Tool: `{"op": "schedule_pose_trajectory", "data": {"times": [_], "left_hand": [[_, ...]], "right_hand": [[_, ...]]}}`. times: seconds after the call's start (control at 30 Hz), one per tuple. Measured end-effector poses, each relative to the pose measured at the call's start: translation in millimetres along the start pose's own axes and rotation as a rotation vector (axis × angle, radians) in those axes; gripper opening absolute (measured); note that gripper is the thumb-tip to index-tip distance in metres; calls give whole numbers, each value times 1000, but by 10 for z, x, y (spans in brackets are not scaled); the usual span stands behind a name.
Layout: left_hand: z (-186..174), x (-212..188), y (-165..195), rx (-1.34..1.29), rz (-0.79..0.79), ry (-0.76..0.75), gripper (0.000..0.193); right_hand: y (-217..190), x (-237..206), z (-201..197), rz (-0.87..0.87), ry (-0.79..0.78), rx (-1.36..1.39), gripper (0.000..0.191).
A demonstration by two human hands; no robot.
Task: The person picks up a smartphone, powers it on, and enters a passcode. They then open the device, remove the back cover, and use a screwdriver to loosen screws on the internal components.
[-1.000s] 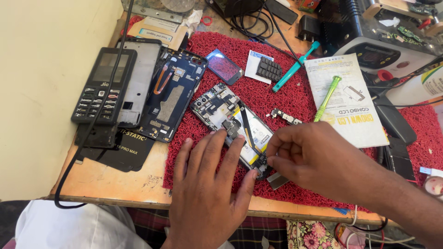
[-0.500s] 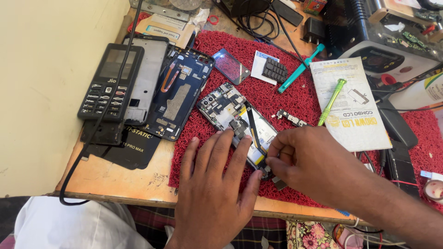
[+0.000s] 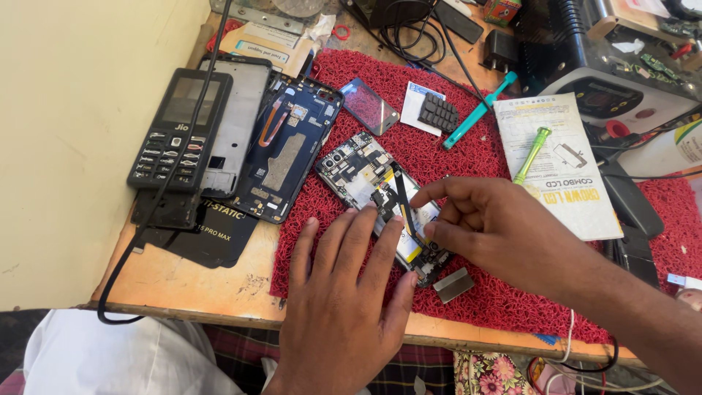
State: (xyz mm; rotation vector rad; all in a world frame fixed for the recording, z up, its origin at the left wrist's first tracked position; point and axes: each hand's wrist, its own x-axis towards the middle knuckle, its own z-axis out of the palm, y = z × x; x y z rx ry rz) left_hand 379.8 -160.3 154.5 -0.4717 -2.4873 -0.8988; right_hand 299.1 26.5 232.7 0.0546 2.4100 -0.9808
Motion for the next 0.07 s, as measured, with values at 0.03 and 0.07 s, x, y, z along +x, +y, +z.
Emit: {"op": "schedule_pose_trajectory", "data": {"times": [0.03,0.07], "left_hand": [[4,4,2,5,-1,-1,54],[6,6,2,4,-2,-10,55]], "right_hand": [[40,20,-10,11,-10,9,36],[84,36,-22,-29,-22,31,39]]}}
